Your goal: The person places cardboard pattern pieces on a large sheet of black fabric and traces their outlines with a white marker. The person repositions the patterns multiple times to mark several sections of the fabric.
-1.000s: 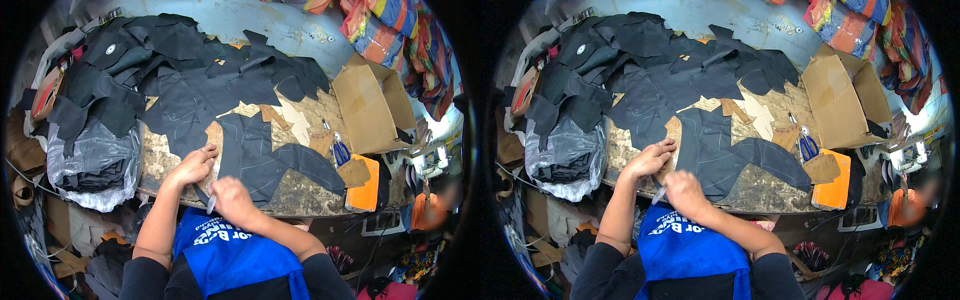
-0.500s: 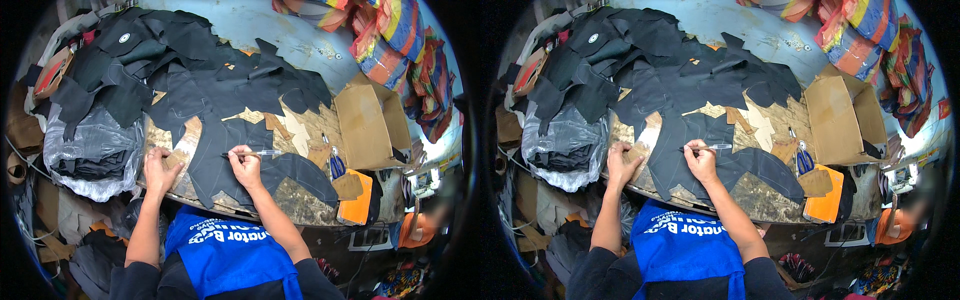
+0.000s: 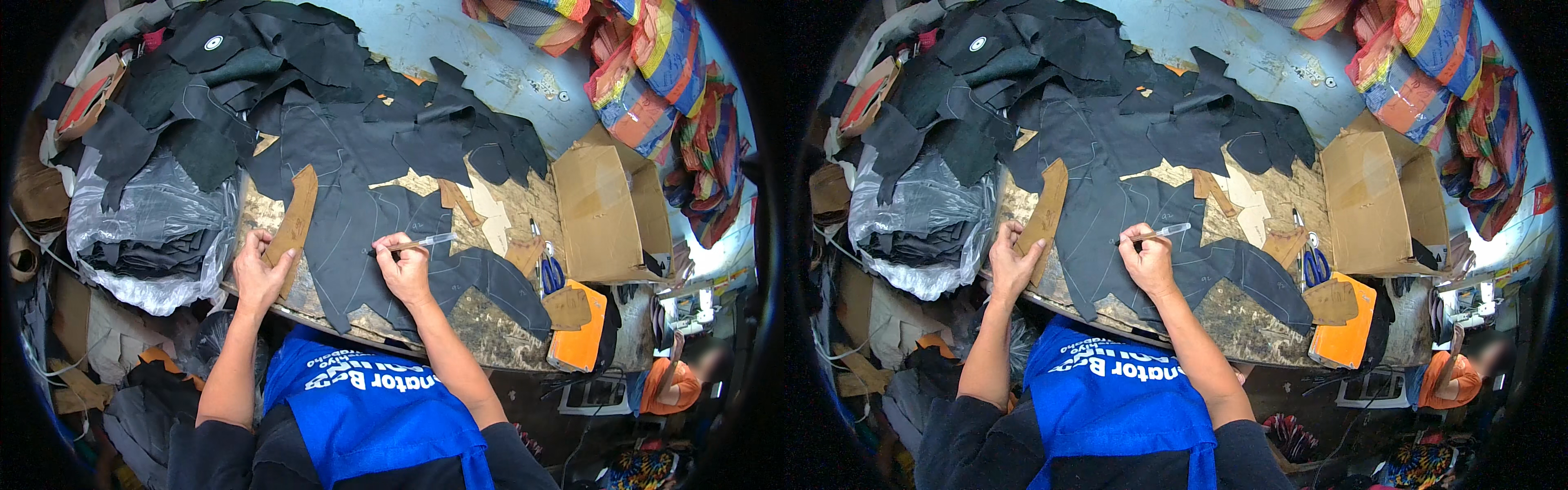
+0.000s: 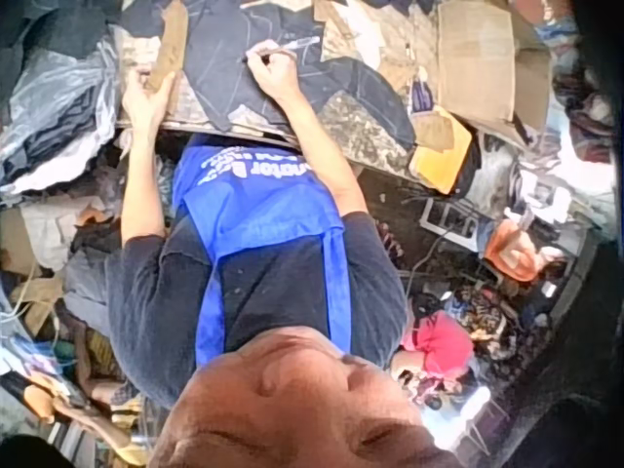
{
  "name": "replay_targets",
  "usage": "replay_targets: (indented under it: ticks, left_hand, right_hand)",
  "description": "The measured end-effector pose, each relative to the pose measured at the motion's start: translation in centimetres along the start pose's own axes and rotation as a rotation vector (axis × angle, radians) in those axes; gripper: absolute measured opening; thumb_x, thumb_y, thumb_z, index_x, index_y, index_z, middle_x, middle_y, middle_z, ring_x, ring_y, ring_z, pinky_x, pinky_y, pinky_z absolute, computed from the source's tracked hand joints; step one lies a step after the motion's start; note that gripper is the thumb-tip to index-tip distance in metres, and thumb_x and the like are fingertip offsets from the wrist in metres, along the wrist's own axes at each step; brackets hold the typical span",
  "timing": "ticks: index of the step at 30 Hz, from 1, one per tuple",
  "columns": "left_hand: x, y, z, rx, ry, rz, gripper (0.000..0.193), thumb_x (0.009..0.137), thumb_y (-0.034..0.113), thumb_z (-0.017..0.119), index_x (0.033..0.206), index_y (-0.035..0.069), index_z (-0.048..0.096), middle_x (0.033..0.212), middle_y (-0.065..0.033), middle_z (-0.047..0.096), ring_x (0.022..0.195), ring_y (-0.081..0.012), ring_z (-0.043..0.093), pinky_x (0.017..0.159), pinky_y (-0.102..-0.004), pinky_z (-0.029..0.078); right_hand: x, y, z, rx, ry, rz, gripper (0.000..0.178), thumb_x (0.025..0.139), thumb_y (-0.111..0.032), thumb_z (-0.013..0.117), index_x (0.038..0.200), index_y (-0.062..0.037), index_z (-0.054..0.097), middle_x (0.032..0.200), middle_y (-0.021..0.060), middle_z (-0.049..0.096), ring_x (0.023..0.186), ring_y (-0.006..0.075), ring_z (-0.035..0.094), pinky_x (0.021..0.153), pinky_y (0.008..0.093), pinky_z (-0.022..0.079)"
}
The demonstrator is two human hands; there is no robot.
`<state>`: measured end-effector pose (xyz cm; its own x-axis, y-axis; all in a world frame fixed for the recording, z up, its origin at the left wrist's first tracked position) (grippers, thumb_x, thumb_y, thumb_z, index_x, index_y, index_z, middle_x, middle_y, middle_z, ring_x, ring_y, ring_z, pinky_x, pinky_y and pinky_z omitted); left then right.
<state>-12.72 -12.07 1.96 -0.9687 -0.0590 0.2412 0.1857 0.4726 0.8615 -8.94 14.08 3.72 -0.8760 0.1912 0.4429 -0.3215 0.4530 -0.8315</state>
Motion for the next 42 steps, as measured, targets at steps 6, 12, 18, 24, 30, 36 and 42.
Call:
replay_targets:
  ticks: [6,12,18,24,30,36,42]
  left_hand:
    - [-0.1,-0.1,0.1,-0.019,0.023,0.042,0.04,0.071,0.01,0.074,0.102,0.002,0.049,0.08,-0.0146,0.066,0.074,-0.0249,0.066,0.069,-0.0337,0.048]
    - [-0.2,-0.1,0.4,-0.296,0.012,-0.082,0.036,0.077,-0.002,0.064,0.108,0.001,0.047,0.091,-0.0137,0.064,0.081,-0.0173,0.063,0.073,-0.0274,0.049]
    - [-2.2,3.6,5.0,-0.649,-0.114,-0.189,0.037,0.078,-0.003,0.063,0.111,0.003,0.046,0.088,-0.01,0.061,0.081,-0.0132,0.06,0.068,-0.0242,0.049]
    - [-3.1,6.4,6.3,0.324,-0.234,-0.059,0.045,0.069,0.022,0.076,0.111,0.013,0.06,0.093,-0.0125,0.063,0.09,-0.0252,0.059,0.078,-0.0389,0.044]
    - [-5.6,8.6,7.3,0.513,-0.205,0.309,0.048,0.075,0.017,0.066,0.122,0.012,0.055,0.144,-0.0218,0.03,0.136,-0.0383,0.022,0.104,-0.061,0.017]
    - [-10.9,9.7,9.9,0.236,-0.448,0.518,0.041,0.081,0.004,0.055,0.119,-0.008,0.051,0.123,-0.025,0.054,0.123,-0.0394,0.046,0.103,-0.0524,0.033]
    - [-10.5,8.6,8.5,0.06,-0.337,0.423,0.044,0.081,-0.002,0.052,0.124,-0.009,0.047,0.117,-0.0263,0.056,0.115,-0.04,0.052,0.102,-0.0474,0.036]
  right_hand:
    - [0.0,0.7,0.0,-0.021,0.027,0.043,0.009,0.082,-0.007,0.064,0.08,0.0017,0.061,0.068,0.0092,0.064,0.061,0.0167,0.062,0.057,0.0281,0.048]
    - [-0.3,0.8,0.0,0.028,0.03,0.054,0.01,0.087,-0.005,0.06,0.084,0.0039,0.062,0.077,0.0085,0.067,0.069,0.0122,0.062,0.063,0.024,0.049]
    - [-0.4,2.5,-1.2,0.41,0.222,0.21,0.014,0.093,-0.005,0.053,0.101,0.0049,0.059,0.086,0.0107,0.066,0.081,0.0135,0.064,0.072,0.0247,0.052]
    - [0.1,-0.5,0.1,-0.191,0.01,-0.062,0.025,0.082,-0.008,0.066,0.105,-0.0022,0.063,0.101,0.0163,0.067,0.101,0.0267,0.062,0.087,0.0348,0.048]
    - [0.3,-0.4,1.8,-0.371,-0.205,-0.064,0.035,0.077,-0.013,0.071,0.111,-0.008,0.063,0.111,0.014,0.065,0.121,0.0327,0.051,0.103,0.0507,0.032]
    - [0.4,-0.2,2.0,-0.385,-0.225,-0.047,0.032,0.081,-0.018,0.068,0.111,-0.0093,0.063,0.112,0.012,0.065,0.123,0.0313,0.049,0.104,0.0508,0.03]
    - [0.3,-0.3,2.1,-0.411,-0.23,-0.046,0.031,0.081,-0.018,0.067,0.11,-0.0111,0.063,0.113,0.0096,0.065,0.123,0.0285,0.048,0.104,0.0502,0.029]
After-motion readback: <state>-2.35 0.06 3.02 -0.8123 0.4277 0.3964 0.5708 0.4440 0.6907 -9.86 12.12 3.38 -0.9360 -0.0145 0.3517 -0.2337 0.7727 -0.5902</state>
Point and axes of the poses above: each hand's wrist, its own x-axis towards the middle knuckle, its own z-axis out of the palm, y = z × x, the point moved 8 cm from there along x, towards the middle knuckle
